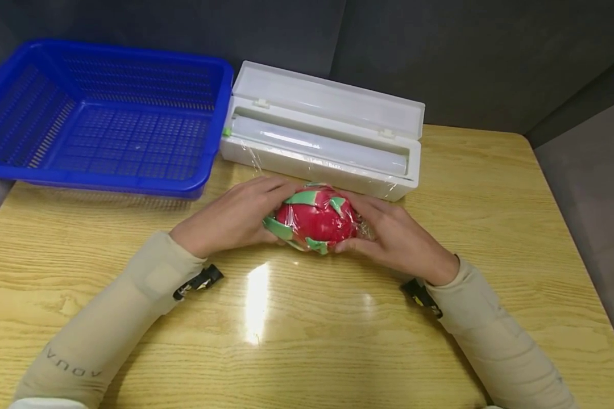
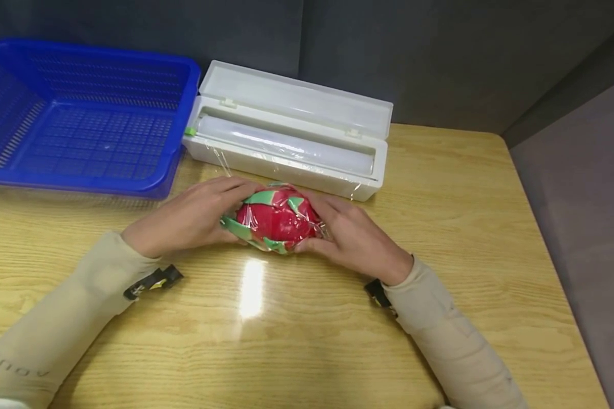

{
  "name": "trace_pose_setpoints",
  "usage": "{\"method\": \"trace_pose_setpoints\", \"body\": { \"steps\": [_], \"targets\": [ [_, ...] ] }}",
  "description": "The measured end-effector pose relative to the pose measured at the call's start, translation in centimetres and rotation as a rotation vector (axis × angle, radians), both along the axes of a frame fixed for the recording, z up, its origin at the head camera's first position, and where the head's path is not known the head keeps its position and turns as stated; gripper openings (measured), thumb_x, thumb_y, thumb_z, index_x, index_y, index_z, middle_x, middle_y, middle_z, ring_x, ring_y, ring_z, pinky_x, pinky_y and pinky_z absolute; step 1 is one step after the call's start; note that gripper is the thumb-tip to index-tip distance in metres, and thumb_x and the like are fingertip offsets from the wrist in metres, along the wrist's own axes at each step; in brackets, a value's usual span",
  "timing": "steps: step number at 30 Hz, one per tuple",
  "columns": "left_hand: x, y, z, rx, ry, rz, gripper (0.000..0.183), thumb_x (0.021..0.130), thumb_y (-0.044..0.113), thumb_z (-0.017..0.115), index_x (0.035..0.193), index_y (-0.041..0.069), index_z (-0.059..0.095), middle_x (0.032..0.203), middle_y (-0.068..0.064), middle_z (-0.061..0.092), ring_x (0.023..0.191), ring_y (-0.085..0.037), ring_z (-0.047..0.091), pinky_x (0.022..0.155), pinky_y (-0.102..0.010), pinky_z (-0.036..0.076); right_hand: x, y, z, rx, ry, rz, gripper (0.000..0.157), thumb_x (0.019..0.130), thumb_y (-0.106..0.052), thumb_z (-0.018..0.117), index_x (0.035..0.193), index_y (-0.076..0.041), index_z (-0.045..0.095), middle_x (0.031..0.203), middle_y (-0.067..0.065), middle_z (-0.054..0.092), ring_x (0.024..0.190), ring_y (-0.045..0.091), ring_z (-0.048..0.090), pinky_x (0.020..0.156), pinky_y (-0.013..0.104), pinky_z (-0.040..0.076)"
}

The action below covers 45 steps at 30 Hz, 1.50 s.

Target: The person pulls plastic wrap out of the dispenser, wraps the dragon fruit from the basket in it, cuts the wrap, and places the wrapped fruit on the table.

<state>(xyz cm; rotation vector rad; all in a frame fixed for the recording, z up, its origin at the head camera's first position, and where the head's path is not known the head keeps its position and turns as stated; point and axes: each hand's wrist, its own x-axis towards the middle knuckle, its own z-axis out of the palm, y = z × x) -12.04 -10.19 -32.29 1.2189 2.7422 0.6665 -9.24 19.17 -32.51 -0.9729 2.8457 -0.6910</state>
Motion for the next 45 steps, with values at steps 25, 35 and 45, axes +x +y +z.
{"method": "trace_pose_setpoints", "body": {
  "steps": [25,35,45],
  "targets": [
    [-0.3,-0.2,-0.2,-0.037,-0.067,0.039,0.097,0.074,0.035,0.093,0.156,0.017,0.044,0.154,-0.007,0.055,0.144,-0.028,0.051,0.123,-0.05,0.041,0.0,1.4,1.0,-0.023,-0.081,-0.097,0.117,0.066,-0.04,0.097,0.162,-0.022,0.033,0.155,0.01,0.054,0.123,0.031,0.067,0.102,0.053,0.058],
    [-0.3,-0.2,-0.2,-0.035,-0.067,0.034,0.097,0.074,0.034,0.093,0.156,0.016,0.044,0.154,-0.007,0.055,0.144,-0.028,0.051,0.123,-0.05,0.041,-0.5,2.4,1.7,0.088,-0.075,-0.134,0.039,0.083,-0.004,0.078,0.116,-0.003,0.058,0.11,0.013,0.068,0.102,0.029,0.067,0.091,0.046,0.06],
    [-0.2,-0.3,0.1,-0.037,-0.068,0.022,0.097,0.076,0.034,0.092,0.157,0.018,0.043,0.155,-0.005,0.054,0.145,-0.027,0.05,0.123,-0.052,0.041,-1.2,3.2,0.4,0.136,0.087,-0.223,0.01,0.082,-0.004,0.067,0.084,-0.009,0.058,0.073,0.004,0.053,0.067,0.017,0.048,0.058,0.027,0.038]
  ]
}}
